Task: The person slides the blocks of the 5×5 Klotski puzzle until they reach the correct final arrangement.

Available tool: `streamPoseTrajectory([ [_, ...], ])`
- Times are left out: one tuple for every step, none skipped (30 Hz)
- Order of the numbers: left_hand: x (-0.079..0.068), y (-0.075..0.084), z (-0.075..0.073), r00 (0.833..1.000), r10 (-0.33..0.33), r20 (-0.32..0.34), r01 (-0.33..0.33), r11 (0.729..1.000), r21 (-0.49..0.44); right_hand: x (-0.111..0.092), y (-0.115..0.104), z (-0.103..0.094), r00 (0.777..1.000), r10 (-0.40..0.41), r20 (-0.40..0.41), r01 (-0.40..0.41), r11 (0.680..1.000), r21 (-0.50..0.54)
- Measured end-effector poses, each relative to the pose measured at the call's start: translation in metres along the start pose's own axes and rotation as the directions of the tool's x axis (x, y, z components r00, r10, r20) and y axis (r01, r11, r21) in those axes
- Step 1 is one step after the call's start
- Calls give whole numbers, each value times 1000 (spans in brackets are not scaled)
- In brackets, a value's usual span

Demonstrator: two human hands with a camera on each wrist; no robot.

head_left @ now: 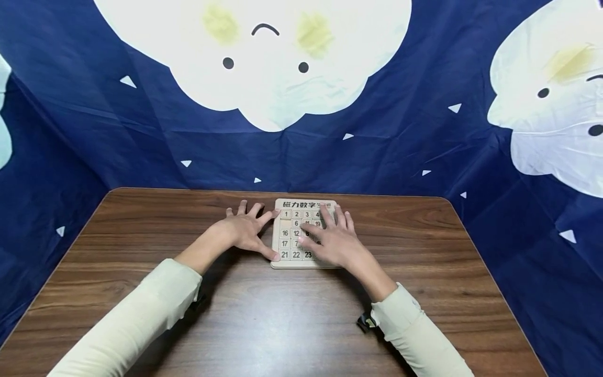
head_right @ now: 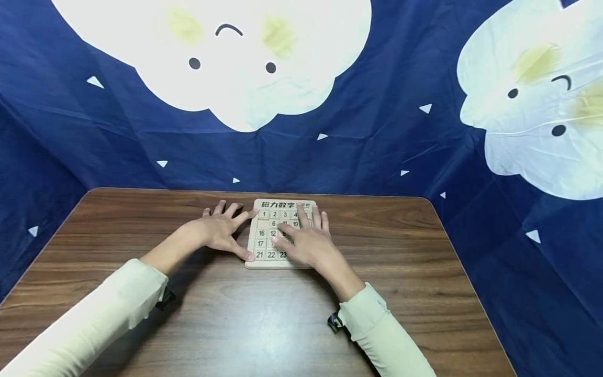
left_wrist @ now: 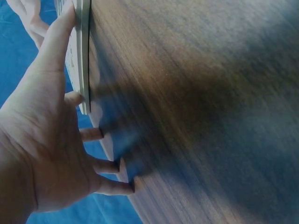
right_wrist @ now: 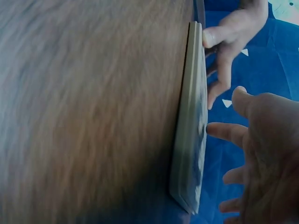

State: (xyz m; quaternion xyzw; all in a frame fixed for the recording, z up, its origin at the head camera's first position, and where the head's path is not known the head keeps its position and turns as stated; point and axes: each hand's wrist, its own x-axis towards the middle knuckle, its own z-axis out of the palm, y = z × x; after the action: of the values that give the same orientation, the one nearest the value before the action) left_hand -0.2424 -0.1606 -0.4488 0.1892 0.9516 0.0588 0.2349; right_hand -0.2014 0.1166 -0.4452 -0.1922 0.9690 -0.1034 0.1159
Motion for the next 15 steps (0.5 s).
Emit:
streamPoseTrajectory([
  [0, 0, 0, 1000, 2, -1, -2, 1000, 1, 2, -2, 2, 1000, -9, 1, 9, 1000, 10],
  [1, -1, -1, 1000, -1, 4, 1, 1000, -3, 3, -4, 3, 1000, -15, 3, 15, 1000, 16],
  [1, -1, -1, 1000, -2, 7, 2, 1000, -7, 5, -7, 4, 1000, -20, 4, 20, 1000, 20],
  [1, -1, -1, 1000, -3, 11, 3, 1000, -11, 7, -9, 6, 1000, -25, 5, 25, 999, 20],
  [2, -1, -1, 1000, -5, 14, 5, 1000, -15, 9, -12, 7, 1000, -29, 8, 29, 999, 21],
  [2, -1, -1, 1000, -3, 13, 3, 1000, -17, 11, -15, 8, 999, -35, 13, 34, 999, 23],
  [2, -2, -1, 1000, -4, 13, 4, 1000, -19, 12, -18, 8, 999, -42, 21, 42, 999, 20],
  [2, -2, 0, 1000, -7, 14, 7, 1000, -22, 14, -20, 9, 998, -49, 31, 49, 999, 19],
  [2, -2, -1, 1000, -5, 10, 6, 1000, -22, 15, -22, 10, 998, -58, 40, 57, 998, 20],
  [2, -2, -1, 1000, -6, 8, 6, 1000, -23, 16, -23, 10, 997, -63, 49, 62, 998, 22],
  [1, -3, -1, 1000, -5, 7, 5, 1000, -25, 16, -23, 10, 996, -70, 54, 68, 997, 23],
  [0, -2, -2, 1000, -5, 6, 5, 1000, -24, 16, -23, 10, 996, -75, 56, 74, 997, 27],
  [0, -2, -2, 1000, -6, 7, 6, 1000, -25, 15, -22, 10, 996, -77, 53, 75, 997, 31],
  [0, -2, -2, 1000, -6, 8, 6, 1000, -24, 14, -20, 9, 996, -78, 46, 76, 996, 41],
  [0, -2, -3, 1000, -9, 12, 10, 1000, -22, 11, -18, 8, 996, -78, 36, 76, 996, 48],
])
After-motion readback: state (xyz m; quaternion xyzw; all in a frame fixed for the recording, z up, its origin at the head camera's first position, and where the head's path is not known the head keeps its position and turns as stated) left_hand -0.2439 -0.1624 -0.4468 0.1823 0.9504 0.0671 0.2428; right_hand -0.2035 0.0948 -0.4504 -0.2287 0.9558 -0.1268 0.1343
